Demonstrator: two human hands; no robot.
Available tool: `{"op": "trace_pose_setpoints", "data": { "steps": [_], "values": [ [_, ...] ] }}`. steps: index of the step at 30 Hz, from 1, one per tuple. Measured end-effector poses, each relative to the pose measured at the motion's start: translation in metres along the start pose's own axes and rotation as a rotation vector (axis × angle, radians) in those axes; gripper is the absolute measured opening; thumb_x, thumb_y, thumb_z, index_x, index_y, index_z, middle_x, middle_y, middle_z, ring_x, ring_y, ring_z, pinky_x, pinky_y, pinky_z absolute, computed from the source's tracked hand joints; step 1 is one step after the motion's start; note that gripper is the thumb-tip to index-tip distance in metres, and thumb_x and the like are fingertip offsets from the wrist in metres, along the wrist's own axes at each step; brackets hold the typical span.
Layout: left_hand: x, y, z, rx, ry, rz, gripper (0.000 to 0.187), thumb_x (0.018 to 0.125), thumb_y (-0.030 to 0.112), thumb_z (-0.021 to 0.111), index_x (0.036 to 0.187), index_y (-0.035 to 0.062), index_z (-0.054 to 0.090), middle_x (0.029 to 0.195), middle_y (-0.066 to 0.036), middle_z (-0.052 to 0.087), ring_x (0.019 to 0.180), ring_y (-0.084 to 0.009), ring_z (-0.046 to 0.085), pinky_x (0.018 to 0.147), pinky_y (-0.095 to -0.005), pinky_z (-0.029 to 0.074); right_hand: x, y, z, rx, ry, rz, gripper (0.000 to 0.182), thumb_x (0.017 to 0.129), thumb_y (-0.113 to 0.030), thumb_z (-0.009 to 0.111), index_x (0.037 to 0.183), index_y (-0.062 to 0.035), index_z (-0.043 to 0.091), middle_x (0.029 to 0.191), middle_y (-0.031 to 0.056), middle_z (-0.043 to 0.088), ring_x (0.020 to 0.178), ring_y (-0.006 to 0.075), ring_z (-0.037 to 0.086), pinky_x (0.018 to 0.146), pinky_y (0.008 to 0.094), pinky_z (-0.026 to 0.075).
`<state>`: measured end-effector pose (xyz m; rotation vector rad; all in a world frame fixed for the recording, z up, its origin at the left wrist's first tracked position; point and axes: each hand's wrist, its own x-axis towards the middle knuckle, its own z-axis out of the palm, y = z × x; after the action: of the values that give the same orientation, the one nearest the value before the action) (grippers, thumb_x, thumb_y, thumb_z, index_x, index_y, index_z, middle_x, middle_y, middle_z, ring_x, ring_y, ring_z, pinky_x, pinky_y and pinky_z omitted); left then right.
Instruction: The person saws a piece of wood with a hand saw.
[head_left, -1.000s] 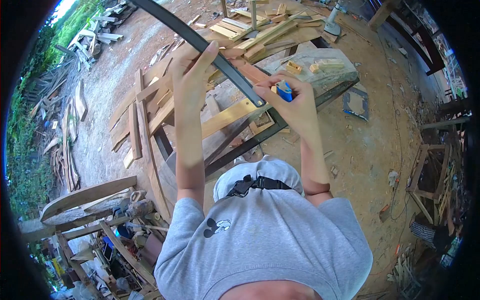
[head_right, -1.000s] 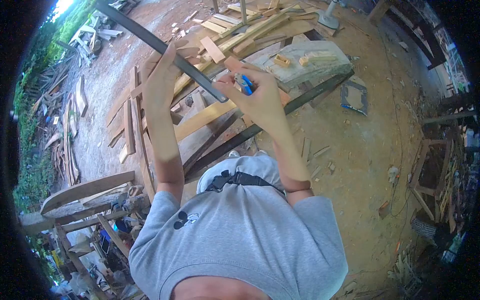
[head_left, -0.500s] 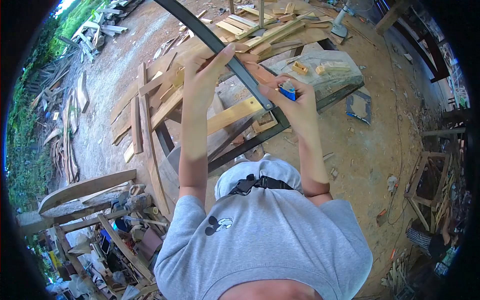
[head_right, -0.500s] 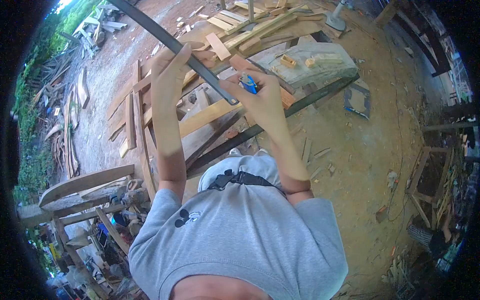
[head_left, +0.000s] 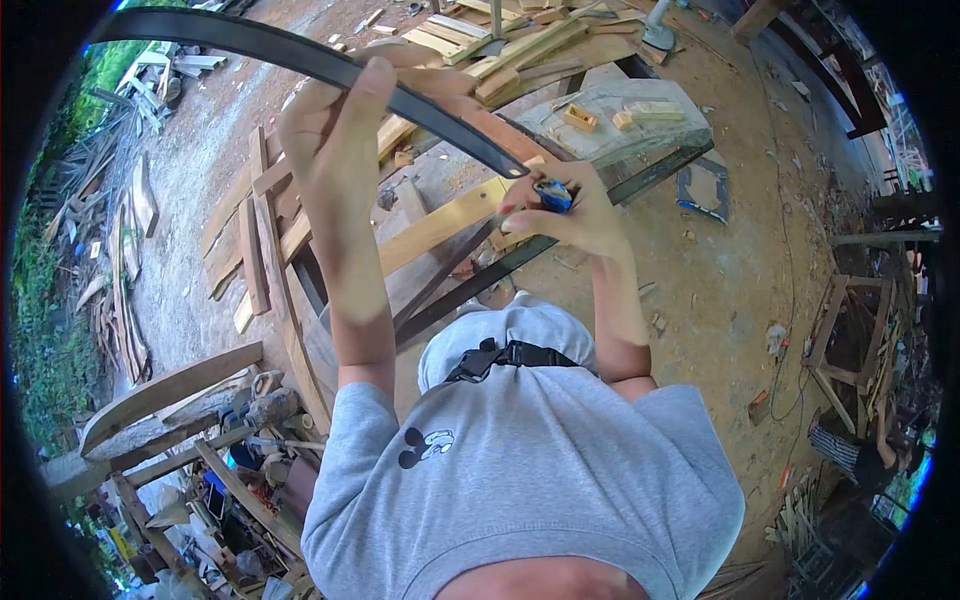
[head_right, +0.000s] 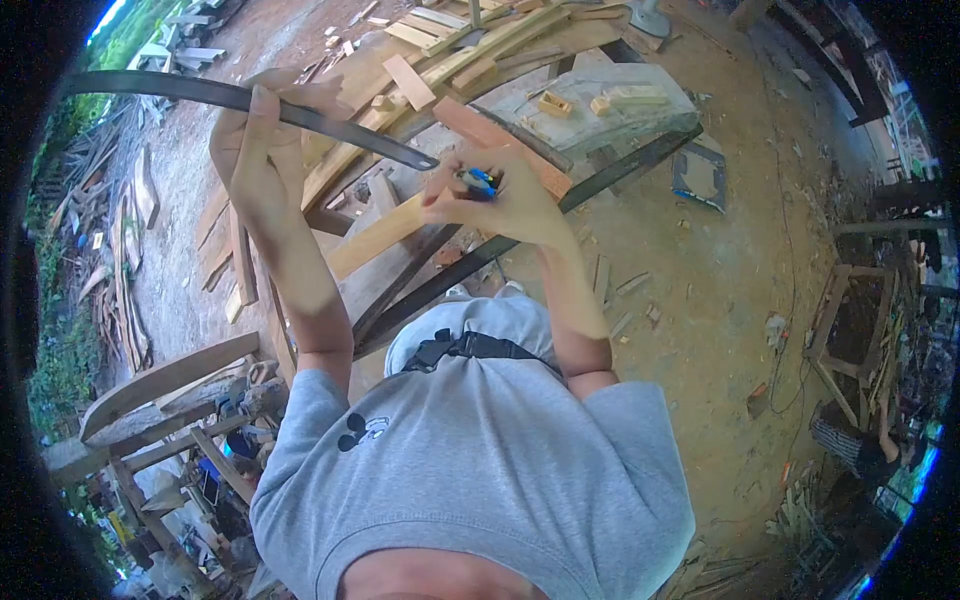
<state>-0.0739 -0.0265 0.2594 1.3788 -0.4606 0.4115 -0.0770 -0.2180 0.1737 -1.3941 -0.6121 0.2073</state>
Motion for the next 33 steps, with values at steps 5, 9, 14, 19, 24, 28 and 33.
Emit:
{"op": "trace_pose_setpoints", "data": {
  "steps": [5,9,14,19,24,28,33],
  "values": [
    [-0.007,-0.009,-0.001,-0.018,-0.22,0.126,0.023,0.087,0.013,0.039,0.09,-0.0083,0.049,0.073,-0.023,0.059,0.06,-0.0295,0.061,0.076,-0.0443,0.046,0.001,0.002,0.001,-0.168,-0.112,-0.06,0.011,0.062,-0.007,0.072,0.066,-0.0005,0.063,0.061,0.0047,0.061,0.054,0.0067,0.053,0.048,0.0199,0.039],
    [-0.011,-0.014,0.0,0.022,-0.276,0.168,0.022,0.087,0.015,0.04,0.083,-0.0053,0.05,0.063,-0.02,0.058,0.054,-0.0287,0.06,0.076,-0.0471,0.045,0.004,-0.002,0.004,-0.042,-0.199,-0.056,0.012,0.066,-0.007,0.07,0.068,0.0008,0.062,0.062,0.0052,0.061,0.054,0.0053,0.052,0.05,0.019,0.04],
    [-0.012,-0.008,0.003,0.041,-0.283,0.198,0.021,0.086,0.016,0.042,0.082,-0.003,0.051,0.06,-0.019,0.058,0.053,-0.0269,0.06,0.073,-0.0462,0.046,0.007,0.001,0.005,-0.01,-0.242,0.0,0.012,0.066,-0.007,0.07,0.07,0.0012,0.062,0.064,0.0061,0.062,0.057,0.0069,0.055,0.052,0.0206,0.042],
    [-0.008,-0.011,0.0,-0.047,-0.302,0.25,0.02,0.086,0.018,0.045,0.081,-0.0001,0.053,0.057,-0.017,0.058,0.051,-0.0257,0.06,0.07,-0.0458,0.047,0.012,0.004,0.006,-0.093,-0.311,-0.077,0.014,0.064,-0.01,0.071,0.069,0.0004,0.063,0.064,0.0069,0.061,0.058,0.0092,0.056,0.053,0.0223,0.042],
    [-0.001,-0.015,-0.01,-0.127,-0.517,0.351,0.016,0.085,0.017,0.047,0.085,0.0032,0.056,0.057,-0.014,0.06,0.052,-0.0264,0.061,0.071,-0.044,0.046,0.016,-0.001,0.002,-0.208,-0.356,-0.101,0.017,0.064,-0.016,0.072,0.068,-0.0014,0.064,0.063,0.0079,0.06,0.059,0.0133,0.056,0.054,0.0249,0.041],
    [-0.001,-0.013,-0.01,-0.131,-0.506,0.339,0.015,0.084,0.016,0.048,0.088,0.0043,0.057,0.058,-0.014,0.06,0.052,-0.0263,0.061,0.07,-0.0433,0.046,0.015,-0.009,0.001,-0.227,-0.33,-0.063,0.02,0.064,-0.018,0.072,0.069,-0.0012,0.063,0.062,0.0082,0.059,0.057,0.0145,0.054,0.054,0.0263,0.041],
    [-0.001,-0.014,-0.013,-0.217,-0.569,0.361,0.013,0.085,0.014,0.046,0.089,0.0066,0.055,0.061,-0.011,0.062,0.055,-0.0251,0.062,0.075,-0.0417,0.045,0.013,-0.008,0.0,-0.302,-0.324,-0.055,0.024,0.064,-0.021,0.072,0.069,-0.0006,0.062,0.06,0.0083,0.057,0.055,0.015,0.052,0.053,0.0273,0.04]
  ]
}}
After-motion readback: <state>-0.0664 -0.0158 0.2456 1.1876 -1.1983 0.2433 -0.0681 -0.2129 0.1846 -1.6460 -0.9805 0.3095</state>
